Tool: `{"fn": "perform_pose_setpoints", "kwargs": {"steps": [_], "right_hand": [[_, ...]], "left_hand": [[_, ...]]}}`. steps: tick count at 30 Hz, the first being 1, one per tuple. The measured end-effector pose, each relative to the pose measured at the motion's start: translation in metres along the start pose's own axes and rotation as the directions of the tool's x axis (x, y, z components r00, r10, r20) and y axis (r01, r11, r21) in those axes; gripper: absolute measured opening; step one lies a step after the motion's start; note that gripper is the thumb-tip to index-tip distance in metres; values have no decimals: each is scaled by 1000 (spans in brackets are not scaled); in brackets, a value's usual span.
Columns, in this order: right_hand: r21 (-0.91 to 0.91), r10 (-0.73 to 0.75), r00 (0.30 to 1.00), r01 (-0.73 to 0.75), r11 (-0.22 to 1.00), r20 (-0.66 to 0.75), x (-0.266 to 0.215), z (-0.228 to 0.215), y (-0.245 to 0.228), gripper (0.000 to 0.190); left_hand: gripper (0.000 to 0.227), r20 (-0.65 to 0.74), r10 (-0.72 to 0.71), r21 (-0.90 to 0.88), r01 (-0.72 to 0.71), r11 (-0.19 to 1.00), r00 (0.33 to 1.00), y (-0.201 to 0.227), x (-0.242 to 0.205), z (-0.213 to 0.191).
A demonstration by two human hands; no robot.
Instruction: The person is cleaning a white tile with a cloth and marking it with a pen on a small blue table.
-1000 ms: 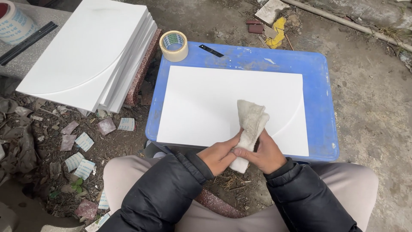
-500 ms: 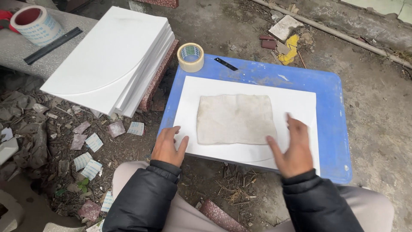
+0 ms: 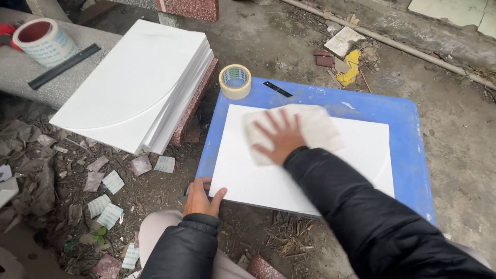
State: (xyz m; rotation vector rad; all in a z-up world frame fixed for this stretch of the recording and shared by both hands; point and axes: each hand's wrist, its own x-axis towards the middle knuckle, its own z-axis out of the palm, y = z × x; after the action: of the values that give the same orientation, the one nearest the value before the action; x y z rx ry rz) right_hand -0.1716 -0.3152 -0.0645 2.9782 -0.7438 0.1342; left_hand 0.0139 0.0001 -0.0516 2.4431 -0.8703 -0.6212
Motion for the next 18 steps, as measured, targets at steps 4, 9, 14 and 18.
{"fn": "perform_pose_setpoints", "kwargs": {"steps": [4, 9, 14, 18], "right_hand": [[-108, 488, 867, -497, 861, -98, -98, 2, 136, 90], [-141, 520, 854, -516, 845, -13, -162, -7, 45, 87], [-241, -81, 917, -17, 970, -390, -92, -34, -128, 80], [183, -111, 992, 121, 976, -62, -10, -50, -145, 75]], "left_hand": [[76, 62, -28, -112, 35, 993, 998, 7, 0, -11], [63, 83, 10, -55, -5, 998, 997, -4, 7, -1], [60, -50, 113, -161, -120, 980, 992, -32, 18, 30], [49, -50, 163, -212, -170, 962, 985, -43, 23, 37]]}}
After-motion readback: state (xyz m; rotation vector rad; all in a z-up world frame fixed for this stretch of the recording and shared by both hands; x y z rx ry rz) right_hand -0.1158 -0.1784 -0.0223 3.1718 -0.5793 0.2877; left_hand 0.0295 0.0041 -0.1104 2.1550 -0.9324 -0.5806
